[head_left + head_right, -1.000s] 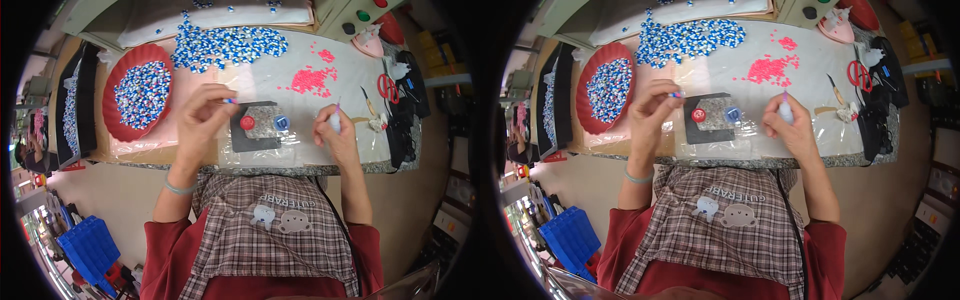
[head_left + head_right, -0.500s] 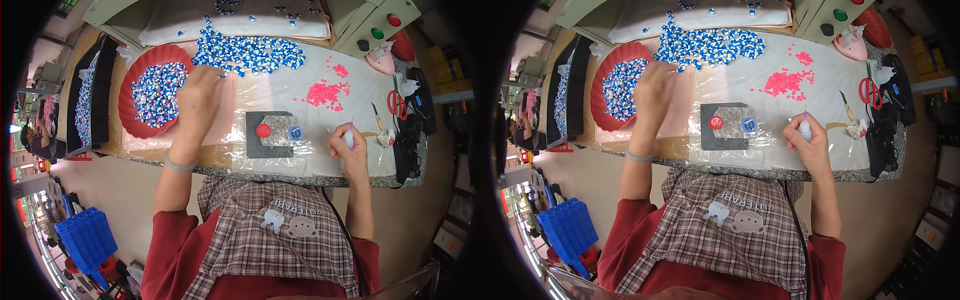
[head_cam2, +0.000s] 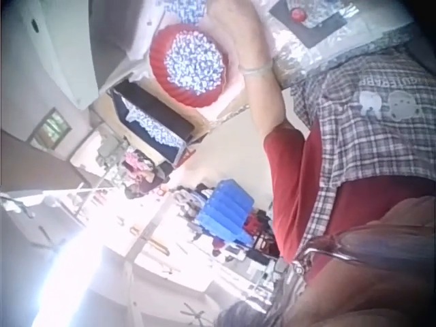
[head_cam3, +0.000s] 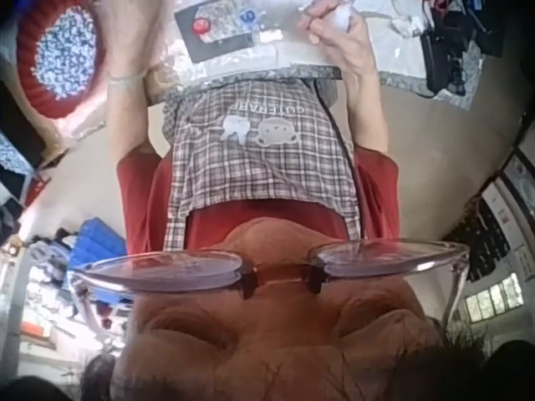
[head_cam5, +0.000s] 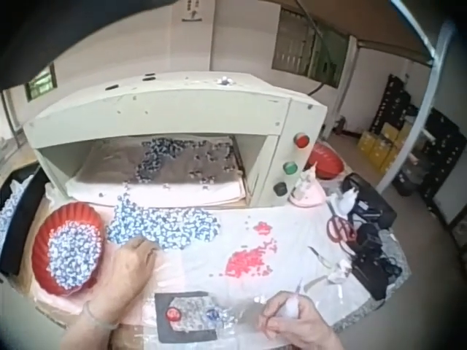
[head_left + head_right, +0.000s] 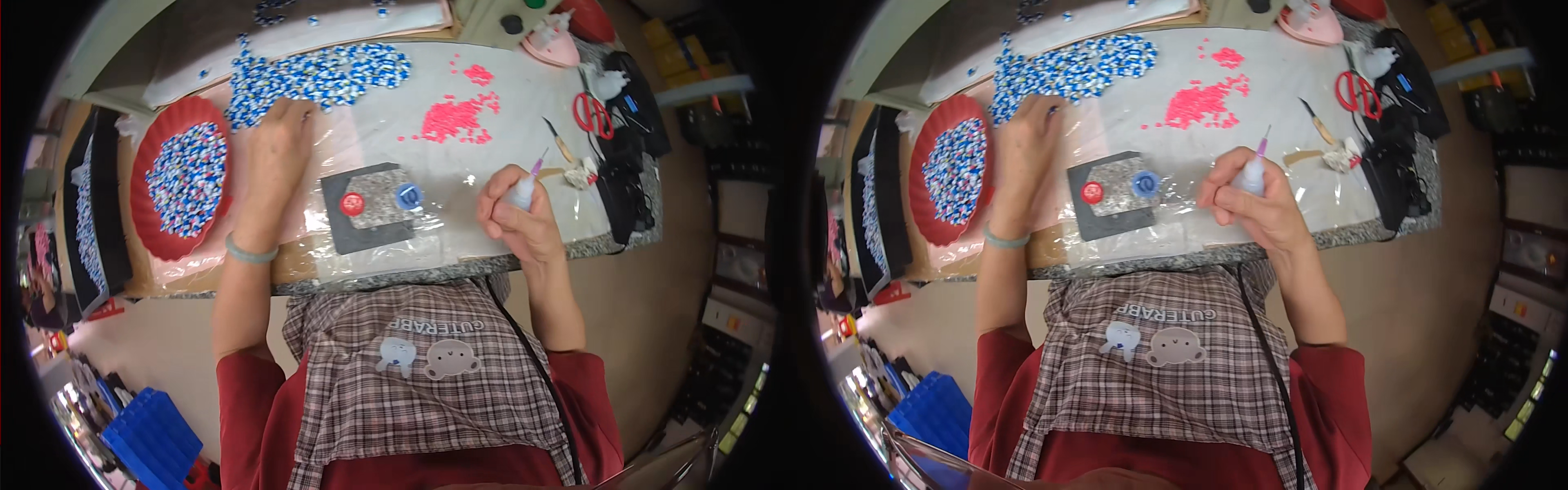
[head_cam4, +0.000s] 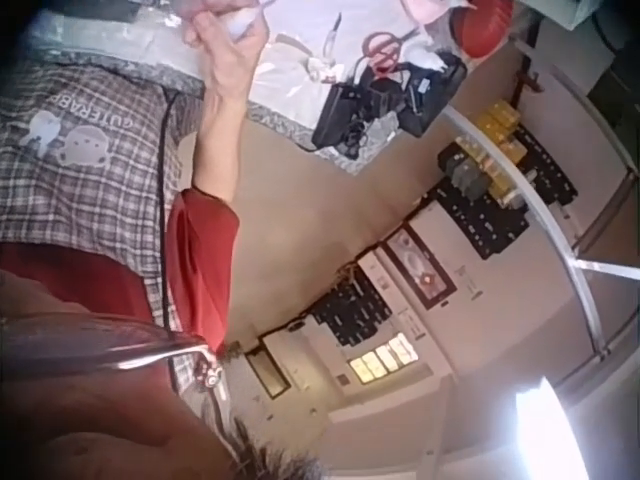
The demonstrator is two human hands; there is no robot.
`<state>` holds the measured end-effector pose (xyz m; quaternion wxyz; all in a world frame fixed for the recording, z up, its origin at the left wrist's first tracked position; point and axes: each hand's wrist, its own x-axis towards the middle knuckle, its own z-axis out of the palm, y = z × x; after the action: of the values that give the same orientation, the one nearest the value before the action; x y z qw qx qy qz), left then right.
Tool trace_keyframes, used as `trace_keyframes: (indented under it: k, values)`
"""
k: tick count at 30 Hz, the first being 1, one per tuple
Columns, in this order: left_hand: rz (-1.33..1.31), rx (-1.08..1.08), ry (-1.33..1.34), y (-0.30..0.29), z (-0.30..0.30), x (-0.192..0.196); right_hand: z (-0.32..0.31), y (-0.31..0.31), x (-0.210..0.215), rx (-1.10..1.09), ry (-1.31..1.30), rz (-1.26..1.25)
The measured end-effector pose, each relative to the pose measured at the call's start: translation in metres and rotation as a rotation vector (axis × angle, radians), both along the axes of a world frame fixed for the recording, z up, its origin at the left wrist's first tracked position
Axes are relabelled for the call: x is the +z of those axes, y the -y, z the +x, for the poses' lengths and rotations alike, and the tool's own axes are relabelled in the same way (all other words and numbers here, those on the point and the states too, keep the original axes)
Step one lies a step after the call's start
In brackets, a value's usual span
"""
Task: The person is assembling small blue and white plastic components by applying glue and attaching tiny pink decorative pieces.
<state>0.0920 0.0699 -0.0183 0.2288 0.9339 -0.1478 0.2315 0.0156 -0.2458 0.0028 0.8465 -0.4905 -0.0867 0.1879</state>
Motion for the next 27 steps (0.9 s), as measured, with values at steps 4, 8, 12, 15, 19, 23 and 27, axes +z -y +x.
trace_keyframes:
  k: [4,8,12,15,19,23,27]
  values:
    - [-0.177,-0.028,-0.065,-0.003,-0.008,0.004,0.001,-0.001,-0.008,0.171,0.008,0.33]
    - [-0.216,-0.046,-0.076,0.006,-0.024,0.015,0.004,-0.003,-0.009,0.42,0.056,0.484]
    - [-0.222,-0.052,-0.058,0.01,-0.031,0.02,0.008,-0.003,-0.011,0.485,0.071,0.481]
    - [-0.234,-0.033,-0.071,0.01,-0.035,0.023,0.009,-0.003,-0.009,0.485,0.064,0.472]
    - [-0.249,-0.033,-0.08,0.012,-0.038,0.025,0.01,-0.002,-0.011,0.475,0.047,0.46]
    - [-0.236,-0.047,-0.06,0.012,-0.039,0.025,0.011,-0.002,-0.012,0.461,0.037,0.456]
    - [-0.244,-0.054,-0.077,0.012,-0.042,0.026,0.008,-0.004,-0.012,0.399,0.028,0.444]
